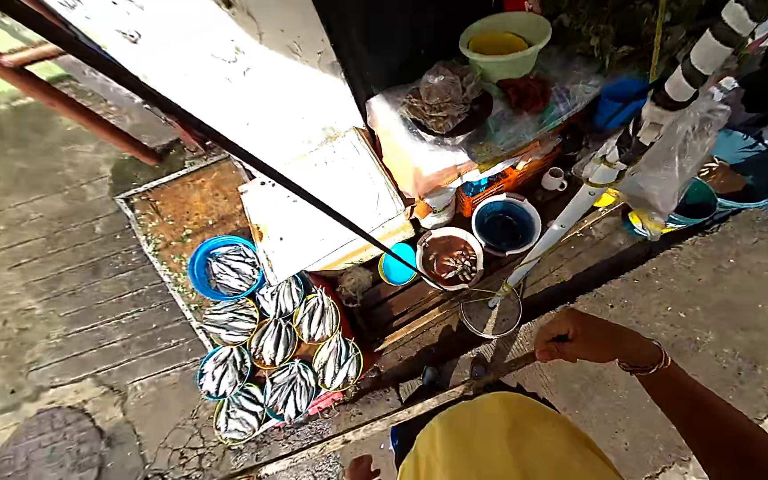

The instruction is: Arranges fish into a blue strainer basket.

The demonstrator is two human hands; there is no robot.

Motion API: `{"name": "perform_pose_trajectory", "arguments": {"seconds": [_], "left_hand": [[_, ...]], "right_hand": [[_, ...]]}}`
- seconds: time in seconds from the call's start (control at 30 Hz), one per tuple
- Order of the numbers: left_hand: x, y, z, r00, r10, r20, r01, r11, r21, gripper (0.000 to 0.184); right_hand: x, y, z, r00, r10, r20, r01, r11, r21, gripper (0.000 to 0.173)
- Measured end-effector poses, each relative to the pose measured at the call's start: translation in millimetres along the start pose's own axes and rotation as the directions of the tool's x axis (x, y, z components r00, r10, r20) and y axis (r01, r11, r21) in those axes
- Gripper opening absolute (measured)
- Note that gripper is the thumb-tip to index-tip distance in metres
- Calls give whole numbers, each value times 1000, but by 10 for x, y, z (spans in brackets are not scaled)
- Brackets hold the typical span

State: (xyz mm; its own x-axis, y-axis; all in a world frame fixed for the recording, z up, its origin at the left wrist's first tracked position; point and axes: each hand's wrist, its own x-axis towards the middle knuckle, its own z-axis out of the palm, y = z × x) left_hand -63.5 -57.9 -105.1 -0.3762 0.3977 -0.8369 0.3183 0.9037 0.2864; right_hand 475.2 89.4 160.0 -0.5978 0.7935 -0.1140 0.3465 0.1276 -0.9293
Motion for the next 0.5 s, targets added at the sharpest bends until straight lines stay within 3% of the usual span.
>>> {"name": "perform_pose_trajectory", "arguments": {"seconds": [0.07, 0.13, 0.2, 0.27, 0.33, 0.4, 0.43, 0.5], "left_hand": [[-28, -30, 15, 996, -85, 4, 85, 988, -132, 42], [-75, -62, -11, 991, -133, -7, 129, 971, -199, 42], [-72, -79, -32, 988, -157, -6, 152, 966, -211, 41], [-53, -115, -68, 984, -175, 8, 174, 966, -190, 41], [-27, -126, -113, 983, -179, 24, 181, 971, -154, 40], [5, -120, -150, 984, -171, 42, 175, 971, -161, 40], [33, -118, -163, 985, -167, 48, 173, 967, -185, 40], [110, -132, -205, 984, -170, 53, 178, 962, -207, 40]], "right_hand": [[139, 32, 63, 980, 174, -94, -193, 945, -266, 41], [303, -64, 232, 938, 306, -160, -345, 802, -488, 44], [351, -115, 338, 965, 217, -146, -261, 750, -608, 46], [338, -88, 327, 996, -13, -84, -33, 855, -518, 51], [411, -93, 320, 990, -142, -25, 135, 974, -181, 48], [540, -135, 382, 993, -112, -44, 114, 993, 35, 42], [624, -139, 434, 993, -59, -99, 62, 998, 32, 40], [850, -152, 611, 971, 59, -231, -101, 979, -175, 42]]}}
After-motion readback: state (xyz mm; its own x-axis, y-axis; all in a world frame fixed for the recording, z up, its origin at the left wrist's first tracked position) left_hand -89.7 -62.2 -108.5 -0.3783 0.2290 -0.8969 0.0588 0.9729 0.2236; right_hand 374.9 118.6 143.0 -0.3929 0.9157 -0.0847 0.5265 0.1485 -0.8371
